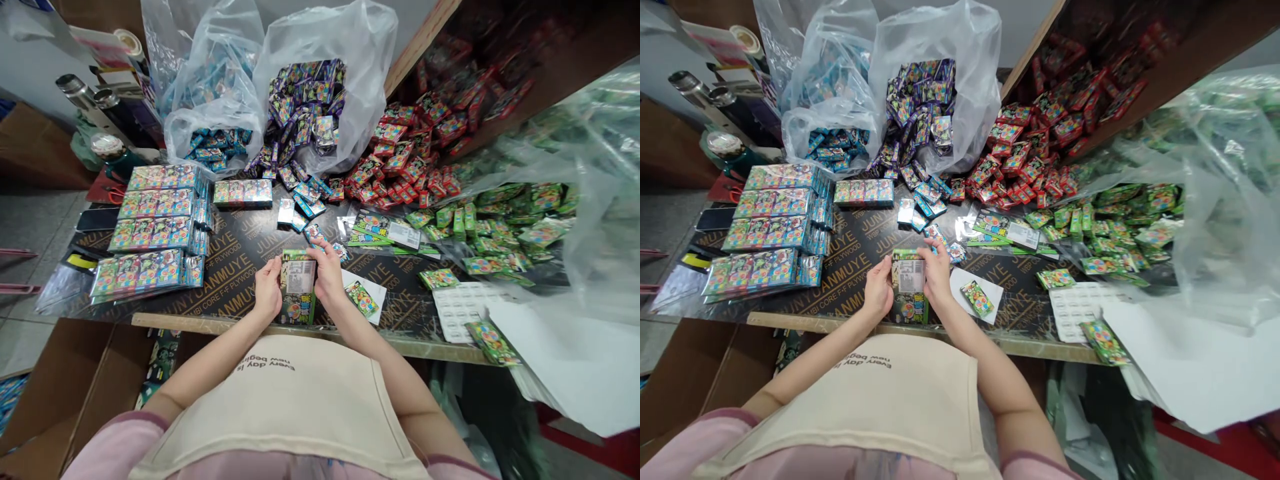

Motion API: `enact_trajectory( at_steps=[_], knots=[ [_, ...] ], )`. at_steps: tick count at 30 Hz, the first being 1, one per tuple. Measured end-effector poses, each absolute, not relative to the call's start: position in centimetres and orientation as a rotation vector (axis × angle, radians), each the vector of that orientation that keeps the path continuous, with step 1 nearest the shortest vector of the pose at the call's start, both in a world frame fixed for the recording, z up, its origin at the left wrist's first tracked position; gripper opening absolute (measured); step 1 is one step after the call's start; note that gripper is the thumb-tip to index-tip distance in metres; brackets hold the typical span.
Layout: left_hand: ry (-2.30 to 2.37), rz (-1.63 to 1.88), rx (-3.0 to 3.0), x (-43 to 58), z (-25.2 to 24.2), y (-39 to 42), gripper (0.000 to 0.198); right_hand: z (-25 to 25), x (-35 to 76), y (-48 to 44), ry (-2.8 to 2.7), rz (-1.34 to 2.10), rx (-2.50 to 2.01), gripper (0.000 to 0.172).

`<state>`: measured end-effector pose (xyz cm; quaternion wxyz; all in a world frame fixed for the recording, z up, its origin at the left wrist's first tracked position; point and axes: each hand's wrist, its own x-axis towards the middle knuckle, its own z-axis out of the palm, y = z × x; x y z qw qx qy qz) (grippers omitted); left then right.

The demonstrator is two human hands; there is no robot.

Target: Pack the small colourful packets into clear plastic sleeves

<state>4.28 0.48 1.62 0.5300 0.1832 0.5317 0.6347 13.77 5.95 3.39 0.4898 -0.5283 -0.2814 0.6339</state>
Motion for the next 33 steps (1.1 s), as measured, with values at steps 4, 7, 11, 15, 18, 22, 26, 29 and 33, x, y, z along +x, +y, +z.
enact_trajectory(
  at_steps=[4,7,11,15,18,22,26,29,33],
  knots=[
    [1.157,1.384,0.227,3.7,2.6,1.1,0.035,4.0,14.4,5.7,-0.706,1.644,-1.294,0.041],
    [1.16,1.313,0.162,2.8,3.0,2.3,0.022,4.4,14.9,5.5,-0.684,1.669,-1.217,0.049],
    [1.164,1.257,0.231,1.8,3.6,3.5,0.02,4.3,15.6,5.6,-0.584,1.771,-1.152,0.05],
    [1.248,1.29,0.585,1.1,4.3,3.7,0.01,3.8,16.3,5.7,-0.705,1.739,-1.168,0.032],
    [1.317,1.271,0.839,0.5,4.7,3.9,0.013,3.6,16.7,5.4,-0.96,1.511,-1.19,0.017],
    [1.31,1.132,0.83,-0.5,4.7,4.9,0.02,3.7,17.0,5.4,-1.071,1.378,-1.252,0.018],
    [1.311,1.065,0.93,-1.2,5.0,5.4,0.017,3.8,17.2,6.2,-1.121,1.468,-1.242,0.018],
    [1.332,1.027,1.237,-1.6,5.6,5.0,0.006,3.8,17.4,6.2,-1.244,1.444,-1.22,0.019],
    [1.345,0.988,1.618,-1.4,6.3,4.6,0.01,3.9,18.3,5.2,-1.554,1.238,-1.168,0.022]
  ],
)
